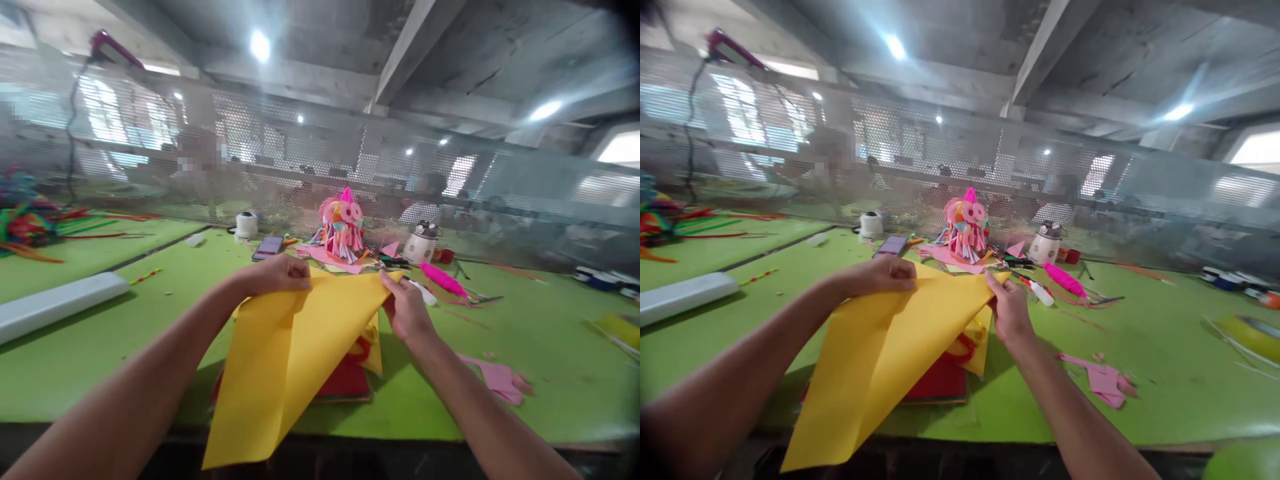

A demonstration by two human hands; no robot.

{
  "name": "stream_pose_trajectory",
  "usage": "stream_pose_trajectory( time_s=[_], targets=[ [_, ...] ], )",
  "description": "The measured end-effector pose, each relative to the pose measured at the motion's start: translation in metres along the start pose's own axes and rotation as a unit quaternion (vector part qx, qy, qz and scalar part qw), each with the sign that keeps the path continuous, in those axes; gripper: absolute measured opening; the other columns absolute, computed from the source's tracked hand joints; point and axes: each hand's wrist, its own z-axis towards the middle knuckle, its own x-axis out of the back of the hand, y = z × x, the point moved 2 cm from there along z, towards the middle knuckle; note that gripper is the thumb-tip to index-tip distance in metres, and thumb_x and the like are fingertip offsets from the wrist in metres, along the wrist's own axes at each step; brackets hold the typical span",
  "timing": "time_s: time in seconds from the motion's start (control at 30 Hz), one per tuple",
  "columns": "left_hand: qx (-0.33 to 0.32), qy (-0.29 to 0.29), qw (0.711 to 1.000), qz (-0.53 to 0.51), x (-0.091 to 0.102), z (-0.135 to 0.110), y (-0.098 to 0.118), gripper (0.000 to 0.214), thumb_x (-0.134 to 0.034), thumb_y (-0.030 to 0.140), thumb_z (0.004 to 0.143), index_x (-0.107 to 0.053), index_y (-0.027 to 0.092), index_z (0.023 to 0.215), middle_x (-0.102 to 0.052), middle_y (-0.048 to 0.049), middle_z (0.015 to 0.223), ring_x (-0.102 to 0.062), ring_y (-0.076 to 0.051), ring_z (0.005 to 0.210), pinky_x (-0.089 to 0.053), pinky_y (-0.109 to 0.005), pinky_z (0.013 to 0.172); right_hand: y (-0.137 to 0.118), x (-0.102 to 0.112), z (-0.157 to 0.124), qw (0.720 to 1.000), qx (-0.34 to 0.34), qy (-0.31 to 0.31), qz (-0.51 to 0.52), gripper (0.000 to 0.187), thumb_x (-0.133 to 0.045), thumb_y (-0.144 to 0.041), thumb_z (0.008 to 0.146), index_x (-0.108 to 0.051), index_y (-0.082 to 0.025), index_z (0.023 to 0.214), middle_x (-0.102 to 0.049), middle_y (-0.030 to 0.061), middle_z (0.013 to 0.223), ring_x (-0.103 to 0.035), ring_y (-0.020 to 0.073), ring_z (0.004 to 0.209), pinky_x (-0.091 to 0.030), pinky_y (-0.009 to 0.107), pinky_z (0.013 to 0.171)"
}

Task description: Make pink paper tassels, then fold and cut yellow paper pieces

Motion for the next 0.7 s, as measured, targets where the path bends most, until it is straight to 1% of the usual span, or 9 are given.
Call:
stream_pose_trajectory(
  time_s=[0.1,0.23,0.33,0.47,0.57,0.7],
  targets=[
    [0.019,0.033,0.999,0.013,0.004,-0.003,0.003,0.027,-0.065,0.042,0.073,-0.060,0.016,0.069,-0.058,0.0023,0.062,-0.050,-0.010,0.057,-0.037,-0.020,0.054,-0.001,0.002,-0.001,1.000,0.014,-0.002,-0.003,0.029,-0.088,-0.031,0.055,-0.071,-0.016,0.072,-0.074,0.0034,0.070,-0.070,0.0214,0.065,-0.058,0.034,0.066],
    [0.022,0.060,0.998,0.029,0.010,-0.004,0.007,0.023,-0.065,0.039,0.072,-0.064,0.016,0.071,-0.063,0.0009,0.066,-0.055,-0.012,0.061,-0.039,-0.021,0.057,-0.002,0.004,0.000,1.000,0.027,-0.013,-0.006,0.026,-0.086,-0.032,0.058,-0.072,-0.016,0.074,-0.074,0.0036,0.072,-0.069,0.0193,0.063,-0.057,0.033,0.064],
    [0.016,0.084,0.994,0.069,0.015,-0.005,0.006,0.024,-0.065,0.039,0.071,-0.065,0.015,0.071,-0.062,0.0009,0.065,-0.053,-0.012,0.061,-0.038,-0.021,0.057,-0.004,0.005,0.001,0.999,0.041,-0.028,-0.004,0.023,-0.085,-0.030,0.060,-0.072,-0.017,0.073,-0.073,0.0028,0.073,-0.066,0.0169,0.063,-0.055,0.030,0.062],
    [0.004,0.113,0.988,0.107,0.020,-0.005,0.002,0.026,-0.061,0.039,0.074,-0.065,0.013,0.072,-0.059,0.0010,0.063,-0.050,-0.011,0.060,-0.036,-0.021,0.057,-0.010,0.006,0.003,0.995,0.091,-0.038,-0.029,0.017,-0.083,-0.030,0.065,-0.072,-0.018,0.071,-0.068,-0.0004,0.068,-0.058,0.0116,0.058,-0.047,0.024,0.055],
    [0.014,0.138,0.987,0.085,0.026,-0.006,0.001,0.028,-0.059,0.040,0.074,-0.065,0.013,0.072,-0.059,0.0008,0.064,-0.051,-0.012,0.062,-0.038,-0.021,0.058,-0.015,0.006,0.004,0.990,0.127,-0.025,-0.052,0.017,-0.082,-0.032,0.065,-0.072,-0.018,0.069,-0.064,-0.0020,0.063,-0.052,0.0097,0.054,-0.042,0.022,0.051],
    [0.016,0.198,0.979,0.053,0.036,-0.010,0.004,0.032,-0.059,0.044,0.076,-0.068,0.013,0.078,-0.065,-0.0004,0.071,-0.055,-0.013,0.069,-0.042,-0.022,0.063,-0.021,0.005,0.004,0.985,0.155,-0.013,-0.081,0.019,-0.080,-0.035,0.067,-0.072,-0.018,0.066,-0.063,-0.0012,0.060,-0.050,0.0105,0.055,-0.041,0.024,0.056]
  ],
)
